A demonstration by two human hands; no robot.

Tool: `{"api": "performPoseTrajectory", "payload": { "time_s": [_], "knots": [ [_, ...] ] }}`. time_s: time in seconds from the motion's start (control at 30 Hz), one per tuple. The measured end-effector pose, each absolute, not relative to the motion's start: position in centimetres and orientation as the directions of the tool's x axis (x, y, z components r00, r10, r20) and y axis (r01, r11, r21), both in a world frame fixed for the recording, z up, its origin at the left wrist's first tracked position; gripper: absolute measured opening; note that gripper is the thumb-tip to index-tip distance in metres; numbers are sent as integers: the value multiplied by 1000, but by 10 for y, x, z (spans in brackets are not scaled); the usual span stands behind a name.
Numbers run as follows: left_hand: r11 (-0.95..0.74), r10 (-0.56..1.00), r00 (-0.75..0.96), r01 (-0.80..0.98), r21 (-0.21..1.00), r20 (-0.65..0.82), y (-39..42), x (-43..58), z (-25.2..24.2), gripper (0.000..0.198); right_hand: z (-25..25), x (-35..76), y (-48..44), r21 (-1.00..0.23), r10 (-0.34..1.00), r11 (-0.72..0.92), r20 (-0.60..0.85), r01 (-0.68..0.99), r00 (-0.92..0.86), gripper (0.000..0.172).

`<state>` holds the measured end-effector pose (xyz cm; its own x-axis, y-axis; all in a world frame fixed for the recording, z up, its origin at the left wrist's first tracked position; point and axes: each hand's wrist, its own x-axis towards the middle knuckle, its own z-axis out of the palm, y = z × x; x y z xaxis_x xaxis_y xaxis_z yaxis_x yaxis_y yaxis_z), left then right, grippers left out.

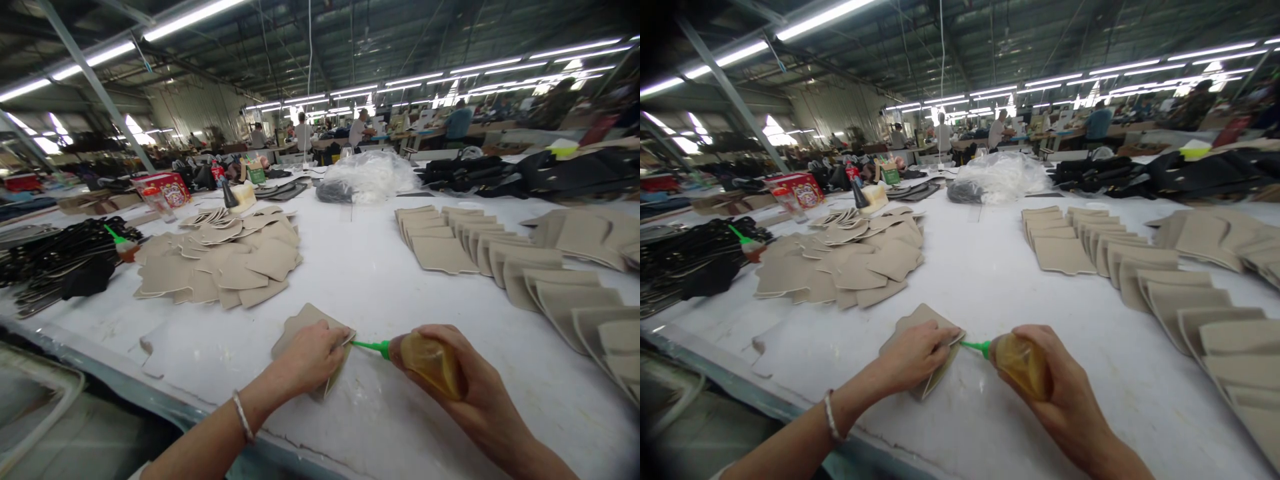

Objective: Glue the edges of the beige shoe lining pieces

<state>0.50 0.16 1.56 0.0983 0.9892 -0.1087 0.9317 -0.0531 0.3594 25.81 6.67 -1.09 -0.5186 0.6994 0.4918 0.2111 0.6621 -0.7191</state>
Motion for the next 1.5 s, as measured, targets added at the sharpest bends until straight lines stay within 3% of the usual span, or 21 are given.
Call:
{"api": "performPoseTrajectory", "payload": {
  "time_s": [0.2,0.63,1.07,1.27,1.5],
  "knots": [
    [-29,990,78,932,361,-120,3,6,18,45,-14,253,63,-743,765,619,496,255,-412,38],
    [-4,988,61,927,376,-141,3,8,20,45,-13,256,56,-639,689,712,558,290,-462,40],
    [-34,990,89,907,420,-110,5,5,15,46,-17,250,37,-765,815,554,419,327,-400,37],
    [-20,991,72,916,401,-117,5,5,14,48,-15,241,11,-885,901,367,263,285,-344,39],
    [-2,989,63,916,402,-137,4,6,17,47,-12,243,12,-910,937,293,212,293,-278,43]
  ]
}}
